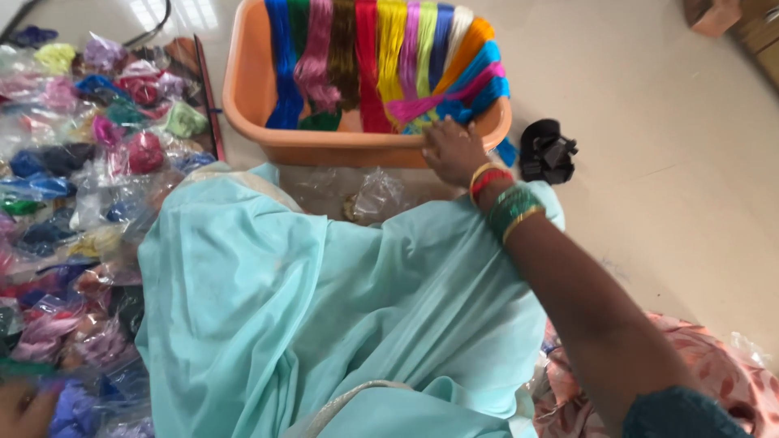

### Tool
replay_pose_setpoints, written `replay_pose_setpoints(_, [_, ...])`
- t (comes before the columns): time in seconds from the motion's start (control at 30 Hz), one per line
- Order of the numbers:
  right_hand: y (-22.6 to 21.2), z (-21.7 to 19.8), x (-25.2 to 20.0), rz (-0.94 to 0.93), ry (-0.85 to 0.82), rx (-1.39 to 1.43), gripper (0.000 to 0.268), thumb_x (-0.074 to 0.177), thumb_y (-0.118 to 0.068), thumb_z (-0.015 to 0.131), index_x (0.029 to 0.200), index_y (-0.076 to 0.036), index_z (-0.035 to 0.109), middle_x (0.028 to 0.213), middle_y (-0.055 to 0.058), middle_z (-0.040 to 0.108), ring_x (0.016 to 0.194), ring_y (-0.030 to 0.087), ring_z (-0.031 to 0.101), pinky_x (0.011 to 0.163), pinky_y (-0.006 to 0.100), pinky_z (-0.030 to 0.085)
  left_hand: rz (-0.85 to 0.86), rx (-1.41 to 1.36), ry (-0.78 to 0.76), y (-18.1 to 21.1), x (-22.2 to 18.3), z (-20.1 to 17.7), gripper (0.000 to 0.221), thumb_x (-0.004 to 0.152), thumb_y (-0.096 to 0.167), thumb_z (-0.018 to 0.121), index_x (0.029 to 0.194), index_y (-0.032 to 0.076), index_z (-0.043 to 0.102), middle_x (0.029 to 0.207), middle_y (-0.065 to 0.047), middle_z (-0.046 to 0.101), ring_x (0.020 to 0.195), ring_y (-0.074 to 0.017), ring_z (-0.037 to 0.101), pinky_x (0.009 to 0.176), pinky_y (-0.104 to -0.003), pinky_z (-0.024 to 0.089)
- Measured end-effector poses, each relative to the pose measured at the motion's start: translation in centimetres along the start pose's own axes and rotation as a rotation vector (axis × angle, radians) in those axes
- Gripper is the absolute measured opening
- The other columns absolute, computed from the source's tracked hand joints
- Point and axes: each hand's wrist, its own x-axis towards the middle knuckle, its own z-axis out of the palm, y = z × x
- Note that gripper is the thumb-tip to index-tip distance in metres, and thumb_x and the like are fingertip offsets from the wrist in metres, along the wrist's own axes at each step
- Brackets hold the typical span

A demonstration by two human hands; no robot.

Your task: The person twists bundles of colored silk fibers, knots them into small balls, and places them into individual plastic zip-lock bags.

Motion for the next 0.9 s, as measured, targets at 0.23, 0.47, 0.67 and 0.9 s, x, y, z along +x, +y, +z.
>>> replay_pose_setpoints(0.23, [-1.2, -1.3, 1.5, 0.145, -0.301, 0.053, 0.044, 0.086, -0.024, 0.066, 0.130, -0.021, 0.059, 0.126, 0.010, 0.060, 0.122, 0.038, 0.053, 0.095, 0.065, 0.037, 0.326, -0.104, 0.339, 40.2, 6.4, -0.6, 0.015, 0.105, 0.019, 0.075, 0.112, 0.007, 0.070, 0.092, -0.014, 0.069, 0.081, -0.0309, 0.068, 0.080, -0.042, 0.054])
replay_pose_setpoints(0.47, [-1.7, -4.2, -1.6, -0.090, -0.381, 0.234, 0.043, 0.080, -0.015, 0.065, 0.122, -0.015, 0.059, 0.118, 0.012, 0.064, 0.114, 0.039, 0.059, 0.092, 0.045, 0.048, 0.606, 0.045, 0.291, 49.4, 12.5, 5.7, 0.055, 0.081, 0.023, 0.076, 0.133, 0.013, 0.063, 0.131, -0.013, 0.064, 0.127, -0.0358, 0.055, 0.110, -0.052, 0.037])
replay_pose_setpoints(0.67, [2.2, -4.9, -0.6, 0.051, -0.758, 0.694, 0.025, 0.098, -0.032, 0.058, 0.112, -0.014, 0.069, 0.106, 0.006, 0.074, 0.109, 0.031, 0.068, 0.097, 0.038, 0.050, 0.686, 0.284, 0.051, 50.4, 13.7, 6.9, 0.058, 0.084, 0.036, 0.066, 0.139, 0.019, 0.058, 0.121, -0.006, 0.064, 0.123, -0.0286, 0.056, 0.110, -0.054, 0.028])
replay_pose_setpoints(0.9, [6.3, -2.2, 1.1, 0.020, -0.356, -0.659, 0.022, 0.087, -0.023, 0.064, 0.101, -0.020, 0.081, 0.119, 0.004, 0.068, 0.126, 0.027, 0.056, 0.105, 0.059, 0.032, 0.578, 0.308, -0.096, 50.7, 13.1, 6.7, 0.039, 0.097, 0.029, 0.060, 0.135, 0.022, 0.059, 0.116, -0.005, 0.064, 0.119, -0.0256, 0.056, 0.113, -0.050, 0.030])
